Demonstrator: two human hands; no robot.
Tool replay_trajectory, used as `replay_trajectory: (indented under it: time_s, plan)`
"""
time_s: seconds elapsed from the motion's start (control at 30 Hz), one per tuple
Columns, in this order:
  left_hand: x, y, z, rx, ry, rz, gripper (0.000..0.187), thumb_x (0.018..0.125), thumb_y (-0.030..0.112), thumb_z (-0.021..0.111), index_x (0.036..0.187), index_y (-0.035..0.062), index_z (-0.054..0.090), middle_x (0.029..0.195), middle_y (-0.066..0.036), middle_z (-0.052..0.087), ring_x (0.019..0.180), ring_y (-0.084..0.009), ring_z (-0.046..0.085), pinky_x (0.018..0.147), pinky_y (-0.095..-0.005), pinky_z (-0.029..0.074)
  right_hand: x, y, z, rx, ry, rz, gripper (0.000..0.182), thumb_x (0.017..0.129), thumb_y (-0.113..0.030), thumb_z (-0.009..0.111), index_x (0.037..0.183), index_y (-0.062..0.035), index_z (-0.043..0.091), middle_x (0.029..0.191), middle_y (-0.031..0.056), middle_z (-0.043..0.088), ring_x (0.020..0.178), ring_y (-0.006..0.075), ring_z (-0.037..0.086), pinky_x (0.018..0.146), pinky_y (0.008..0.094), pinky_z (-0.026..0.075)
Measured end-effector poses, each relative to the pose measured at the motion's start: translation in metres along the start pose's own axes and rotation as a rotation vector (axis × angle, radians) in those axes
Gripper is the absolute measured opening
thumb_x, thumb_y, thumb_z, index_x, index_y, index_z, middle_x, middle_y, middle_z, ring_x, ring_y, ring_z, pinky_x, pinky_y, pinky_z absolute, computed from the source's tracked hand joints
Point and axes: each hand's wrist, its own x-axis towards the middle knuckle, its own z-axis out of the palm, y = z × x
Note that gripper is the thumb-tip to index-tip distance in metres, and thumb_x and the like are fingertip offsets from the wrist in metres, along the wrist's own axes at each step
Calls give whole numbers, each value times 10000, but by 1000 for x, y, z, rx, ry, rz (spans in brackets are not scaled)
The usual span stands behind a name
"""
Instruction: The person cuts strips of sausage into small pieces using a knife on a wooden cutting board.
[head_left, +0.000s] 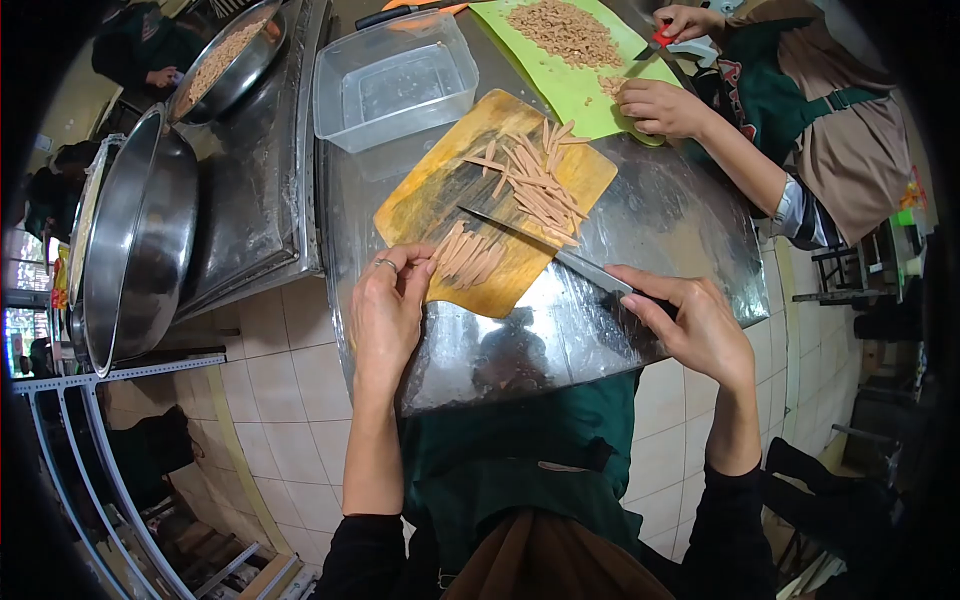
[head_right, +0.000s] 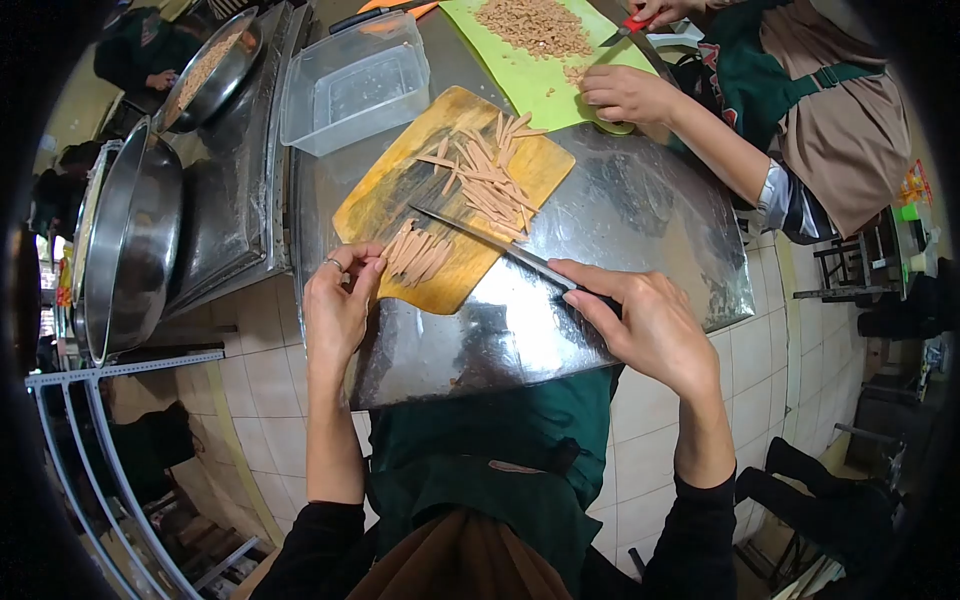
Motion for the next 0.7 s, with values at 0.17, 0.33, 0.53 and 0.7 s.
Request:
replay_trajectory:
  time_s: [0.17, 0.33, 0.53, 0.7]
  plan:
    - [1, -2, 4, 20, 20, 23, 141, 949, 157, 747, 1030, 43, 757, 920, -99, 721, 797, -230, 666, 747, -368, 529, 0, 8, 8, 7, 5, -94, 317, 976, -222, 707, 1270, -118, 761, 1009, 207, 767, 720, 337, 745, 723, 395, 575]
    - [1, -2, 5, 18, 11, 30, 163, 946, 155, 750, 1062, 39, 752, 946, -109, 723, 820, -237, 669, 768, -371, 533, -1, 8, 8, 15, 26, -116, 315, 977, -223, 705, 1269, -119, 762, 1006, 203, 772, 740, 336, 752, 729, 400, 578]
    - [-2, 6, 1, -45, -5, -12, 289, 953, 180, 746, 1205, 41, 746, 1089, -142, 720, 918, -287, 687, 836, -381, 541, -4, 4, -1, 62, -47, 91, 304, 980, -218, 702, 1263, -128, 766, 1051, 190, 771, 742, 324, 764, 719, 394, 579]
    - [0, 2, 8, 70, -11, 167, 351, 946, 223, 757, 1240, 31, 738, 1145, -150, 718, 1026, -327, 684, 901, -411, 533, -6, 1, 6, 89, -89, 67, 310, 988, -213, 695, 1278, -121, 758, 1120, 180, 768, 693, 295, 747, 717, 374, 577]
